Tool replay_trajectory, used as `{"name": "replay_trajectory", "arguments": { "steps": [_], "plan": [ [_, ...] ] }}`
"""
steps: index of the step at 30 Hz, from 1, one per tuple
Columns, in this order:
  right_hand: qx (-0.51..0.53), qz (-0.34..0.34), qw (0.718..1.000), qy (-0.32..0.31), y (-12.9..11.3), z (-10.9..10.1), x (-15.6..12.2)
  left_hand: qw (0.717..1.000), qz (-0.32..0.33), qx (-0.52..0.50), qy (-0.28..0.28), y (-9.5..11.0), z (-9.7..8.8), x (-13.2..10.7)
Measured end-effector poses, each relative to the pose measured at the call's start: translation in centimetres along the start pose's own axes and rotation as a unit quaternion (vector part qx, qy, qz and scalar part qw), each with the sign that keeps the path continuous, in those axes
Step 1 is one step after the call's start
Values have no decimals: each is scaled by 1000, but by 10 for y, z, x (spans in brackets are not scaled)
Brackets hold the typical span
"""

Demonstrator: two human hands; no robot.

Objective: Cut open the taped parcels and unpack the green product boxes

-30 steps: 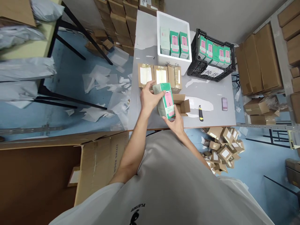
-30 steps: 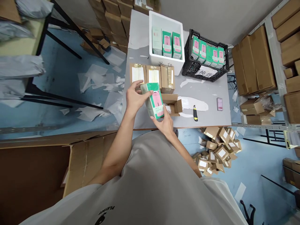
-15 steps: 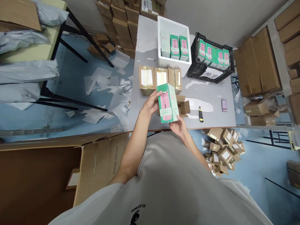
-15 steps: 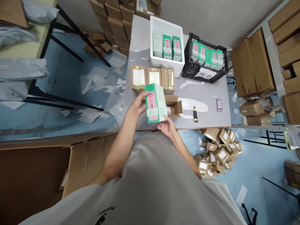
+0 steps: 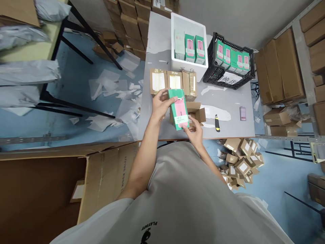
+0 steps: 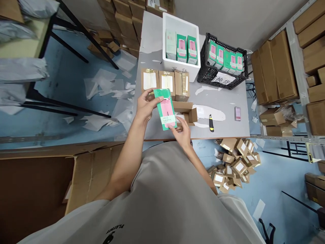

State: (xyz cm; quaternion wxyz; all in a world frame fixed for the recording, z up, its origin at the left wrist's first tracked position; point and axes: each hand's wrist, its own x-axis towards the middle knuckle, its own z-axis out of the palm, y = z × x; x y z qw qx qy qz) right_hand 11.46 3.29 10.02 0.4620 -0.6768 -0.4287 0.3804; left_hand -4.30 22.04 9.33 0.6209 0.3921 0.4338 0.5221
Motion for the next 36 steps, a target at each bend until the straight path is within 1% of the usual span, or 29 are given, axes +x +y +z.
{"name": "replay_trajectory", "arguments": {
  "steps": [2,3,5,6,8,10,12,14,16,18,19,21,22,24,27,29,32,36],
  "plan": [
    [-81,-18,997,6,-7,7,-2,1000,16,22,12,-1,5,-3],
    [-111,-14,994,5,-10,10,-2,999,19,29,16,-1,7,-5],
    [-133,9,991,-1,-15,14,1,999,14,33,14,1,12,-10],
    [-120,21,993,1,-17,14,3,1000,10,29,9,3,13,-12],
    [-45,45,998,14,-20,12,8,1000,-1,9,1,9,12,-13],
    [77,83,994,15,-21,7,14,1000,-15,-17,0,14,6,-12],
    [201,136,970,-11,-23,0,17,999,-32,-40,-1,16,-2,-8],
    [292,182,938,-45,-25,-5,18,997,-56,-55,-14,13,-8,-4],
    [345,208,913,-69,-26,-5,15,992,-91,-74,-47,5,-10,-2],
    [372,230,895,-88,-25,-2,12,984,-125,-99,-82,-3,-6,-2],
    [378,240,889,-95,-24,0,12,980,-135,-112,-91,-7,-3,-3],
    [374,258,885,-104,-23,3,12,978,-139,-129,-91,-13,2,-3],
    [363,262,888,-106,-22,3,13,979,-134,-130,-84,-14,3,-3],
    [326,253,906,-93,-21,1,17,985,-115,-118,-60,-14,2,-2],
    [264,196,944,-29,-20,-3,24,993,-92,-70,-16,-11,-4,1],
    [234,160,959,-2,-20,-3,26,996,-84,-39,5,-8,-7,2],
    [184,127,975,-7,-17,2,26,997,-69,-19,14,-5,-7,1],
    [94,93,991,-22,-15,7,20,999,-35,-6,12,-5,-1,0]
  ]
}}
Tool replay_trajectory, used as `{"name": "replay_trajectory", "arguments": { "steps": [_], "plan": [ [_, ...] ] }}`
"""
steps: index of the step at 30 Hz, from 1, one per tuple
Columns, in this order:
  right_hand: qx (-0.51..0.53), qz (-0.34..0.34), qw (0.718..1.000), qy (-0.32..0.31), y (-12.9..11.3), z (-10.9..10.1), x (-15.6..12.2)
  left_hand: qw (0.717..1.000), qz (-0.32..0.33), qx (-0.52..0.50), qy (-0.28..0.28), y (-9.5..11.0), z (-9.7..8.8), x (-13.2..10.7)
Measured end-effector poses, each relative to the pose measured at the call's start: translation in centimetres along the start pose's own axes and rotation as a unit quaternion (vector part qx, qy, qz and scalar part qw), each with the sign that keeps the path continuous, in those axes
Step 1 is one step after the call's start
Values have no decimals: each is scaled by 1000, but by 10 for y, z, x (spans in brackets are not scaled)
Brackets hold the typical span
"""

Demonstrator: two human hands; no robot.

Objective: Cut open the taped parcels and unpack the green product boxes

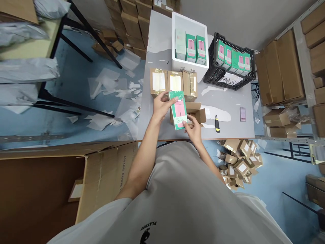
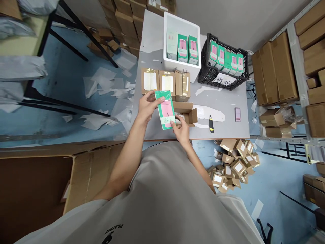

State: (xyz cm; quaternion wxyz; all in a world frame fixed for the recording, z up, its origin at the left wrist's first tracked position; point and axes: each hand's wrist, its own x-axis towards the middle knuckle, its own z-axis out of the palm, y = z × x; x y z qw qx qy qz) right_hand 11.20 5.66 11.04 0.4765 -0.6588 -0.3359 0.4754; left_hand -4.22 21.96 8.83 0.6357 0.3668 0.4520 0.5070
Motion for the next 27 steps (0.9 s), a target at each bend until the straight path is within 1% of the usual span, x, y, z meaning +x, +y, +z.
{"name": "replay_trajectory", "arguments": {
  "steps": [2,5,7,8,10,12,13,14,16,18,20,23,25,27],
  "plan": [
    [-75,-34,997,2,0,2,-4,1000,18,11,6,-1,4,0],
    [-208,-84,974,19,-2,8,-8,998,39,33,26,-2,12,-3],
    [-253,-80,964,31,-3,12,-8,997,49,54,33,1,16,-7],
    [-251,-68,965,36,-3,12,-7,996,49,64,31,4,17,-8],
    [-188,-38,981,40,-5,9,-2,997,37,67,15,11,15,-8],
    [-61,3,998,25,-7,1,2,999,4,37,-10,17,6,-5],
    [15,28,999,8,-8,-3,4,1000,-15,15,-22,19,0,-3],
    [89,56,994,-15,-9,-7,5,999,-36,-5,-34,19,-6,0],
    [210,116,969,-61,-8,-12,5,994,-82,-38,-68,16,-17,5],
    [281,174,940,-89,-6,-11,2,983,-127,-69,-113,8,-22,8],
    [314,219,919,-91,-1,-6,0,971,-157,-101,-147,-2,-21,7],
    [325,252,907,-90,4,-1,-2,965,-168,-128,-156,-12,-14,6],
    [312,248,911,-102,6,-1,0,968,-162,-126,-144,-13,-11,6],
    [279,217,928,-114,5,-5,3,975,-150,-112,-122,-12,-12,8]
  ]
}}
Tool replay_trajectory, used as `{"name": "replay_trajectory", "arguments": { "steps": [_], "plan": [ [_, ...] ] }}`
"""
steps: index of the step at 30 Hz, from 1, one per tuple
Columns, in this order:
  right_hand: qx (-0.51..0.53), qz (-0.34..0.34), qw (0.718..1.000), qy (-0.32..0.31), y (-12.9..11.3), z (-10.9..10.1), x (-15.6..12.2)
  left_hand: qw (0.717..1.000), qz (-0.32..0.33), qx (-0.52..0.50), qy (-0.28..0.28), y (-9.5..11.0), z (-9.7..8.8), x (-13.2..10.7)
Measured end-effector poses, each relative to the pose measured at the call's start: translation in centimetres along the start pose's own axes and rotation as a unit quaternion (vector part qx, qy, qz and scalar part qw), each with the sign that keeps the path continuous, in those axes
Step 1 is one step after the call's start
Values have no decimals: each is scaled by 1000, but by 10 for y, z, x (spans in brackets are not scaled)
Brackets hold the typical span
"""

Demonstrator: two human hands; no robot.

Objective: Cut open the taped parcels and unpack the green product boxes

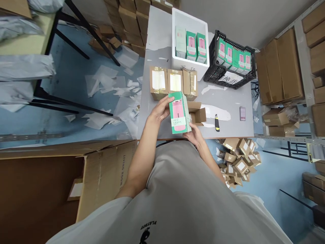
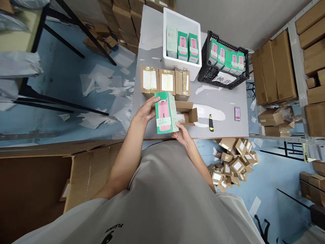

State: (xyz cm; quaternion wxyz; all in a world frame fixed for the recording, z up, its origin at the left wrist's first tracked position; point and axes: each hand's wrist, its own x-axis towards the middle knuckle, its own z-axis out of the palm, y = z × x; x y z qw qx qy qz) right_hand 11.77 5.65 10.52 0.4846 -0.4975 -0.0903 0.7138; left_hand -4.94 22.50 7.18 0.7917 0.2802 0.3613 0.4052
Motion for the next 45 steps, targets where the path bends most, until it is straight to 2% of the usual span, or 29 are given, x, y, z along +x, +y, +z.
{"name": "replay_trajectory", "arguments": {
  "steps": [2,4,6,9,12,15,16,17,18,19,21,23,24,26,29,32,35,38,40,41,45],
  "plan": [
    [-63,-48,997,17,-5,-3,0,999,12,23,33,4,-3,0],
    [-132,-107,984,61,-8,-4,-1,996,27,48,71,8,-6,-2],
    [-196,-160,962,97,-7,-4,-2,991,49,69,100,11,-7,-4],
    [-296,-210,925,113,0,-2,-5,984,95,100,112,12,-5,-4],
    [-419,-245,864,137,7,3,-6,975,128,135,124,9,-2,-2],
    [-543,-276,775,166,11,9,-5,960,155,183,142,6,2,0],
    [-566,-284,754,173,10,10,-3,954,167,201,144,5,3,1],
    [-573,-289,746,177,9,11,-2,949,179,218,143,6,4,0],
    [-564,-293,752,177,8,10,1,944,192,231,140,7,5,-1],
    [-536,-293,772,174,5,9,3,940,203,240,134,8,5,-2],
    [-430,-273,848,150,-2,5,7,938,218,242,119,13,4,-5],
    [-279,-216,930,106,-8,0,8,937,228,241,110,18,2,-7],
    [-198,-176,961,80,-9,-2,7,935,233,243,109,20,2,-8],
    [-54,-82,994,37,-9,-3,3,932,239,251,109,22,2,-9],
    [97,44,994,22,0,1,-4,934,229,254,99,22,8,-10],
    [161,87,983,31,9,5,-7,939,220,250,81,21,15,-12],
    [123,56,990,26,9,3,-7,941,219,248,78,19,16,-10],
    [-19,-72,997,31,3,-2,-4,941,220,234,106,13,10,-4],
    [-165,-178,967,75,0,-5,-2,950,194,212,122,7,5,1],
    [-248,-222,937,108,-1,-6,-1,957,170,200,126,4,4,3],
    [-530,-313,758,213,3,-7,0,977,87,148,122,-8,10,5]
  ]
}}
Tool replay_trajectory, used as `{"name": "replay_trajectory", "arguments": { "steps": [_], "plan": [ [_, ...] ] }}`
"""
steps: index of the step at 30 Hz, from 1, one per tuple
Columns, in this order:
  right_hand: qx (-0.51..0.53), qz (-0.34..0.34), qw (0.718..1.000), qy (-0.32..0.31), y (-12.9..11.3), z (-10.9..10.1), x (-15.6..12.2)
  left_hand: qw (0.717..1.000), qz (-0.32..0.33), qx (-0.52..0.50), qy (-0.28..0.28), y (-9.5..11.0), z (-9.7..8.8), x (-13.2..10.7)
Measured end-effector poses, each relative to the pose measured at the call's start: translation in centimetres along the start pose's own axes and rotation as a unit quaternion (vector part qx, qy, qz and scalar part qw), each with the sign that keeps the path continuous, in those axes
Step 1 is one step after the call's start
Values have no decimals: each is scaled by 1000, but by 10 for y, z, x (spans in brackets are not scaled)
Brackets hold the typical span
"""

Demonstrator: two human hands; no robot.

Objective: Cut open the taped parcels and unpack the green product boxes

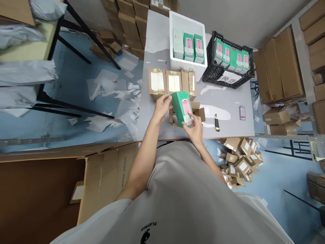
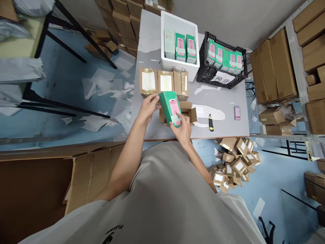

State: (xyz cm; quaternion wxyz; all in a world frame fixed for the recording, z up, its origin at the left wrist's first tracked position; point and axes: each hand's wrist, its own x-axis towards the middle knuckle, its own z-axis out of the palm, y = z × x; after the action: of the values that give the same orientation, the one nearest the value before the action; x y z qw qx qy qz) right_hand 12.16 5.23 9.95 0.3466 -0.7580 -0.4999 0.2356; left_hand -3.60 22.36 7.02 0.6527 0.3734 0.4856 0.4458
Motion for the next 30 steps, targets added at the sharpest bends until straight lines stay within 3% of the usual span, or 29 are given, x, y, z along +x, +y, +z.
{"name": "replay_trajectory", "arguments": {
  "steps": [4,8,10,13,16,18,20,24,30],
  "plan": [
    [-176,-65,982,19,8,6,-6,997,-21,-75,-27,4,15,-9],
    [-208,-68,976,18,22,8,-3,993,-39,-105,-28,12,21,-14],
    [-140,-44,989,21,27,6,3,993,-45,-109,-29,15,20,-13],
    [93,28,995,1,26,1,14,992,-42,-110,-44,18,15,-11],
    [329,143,933,-31,16,-3,23,992,-39,-94,-77,14,8,-16],
    [408,204,889,-32,7,-5,25,992,-47,-68,-93,8,2,-27],
    [443,230,866,-25,-1,-6,25,993,-66,-37,-95,0,-2,-44],
    [463,236,854,-13,-7,-7,26,986,-120,6,-114,-16,-3,-72],
    [454,220,863,-20,8,-17,40,985,-123,46,-108,-22,11,-64]
  ]
}}
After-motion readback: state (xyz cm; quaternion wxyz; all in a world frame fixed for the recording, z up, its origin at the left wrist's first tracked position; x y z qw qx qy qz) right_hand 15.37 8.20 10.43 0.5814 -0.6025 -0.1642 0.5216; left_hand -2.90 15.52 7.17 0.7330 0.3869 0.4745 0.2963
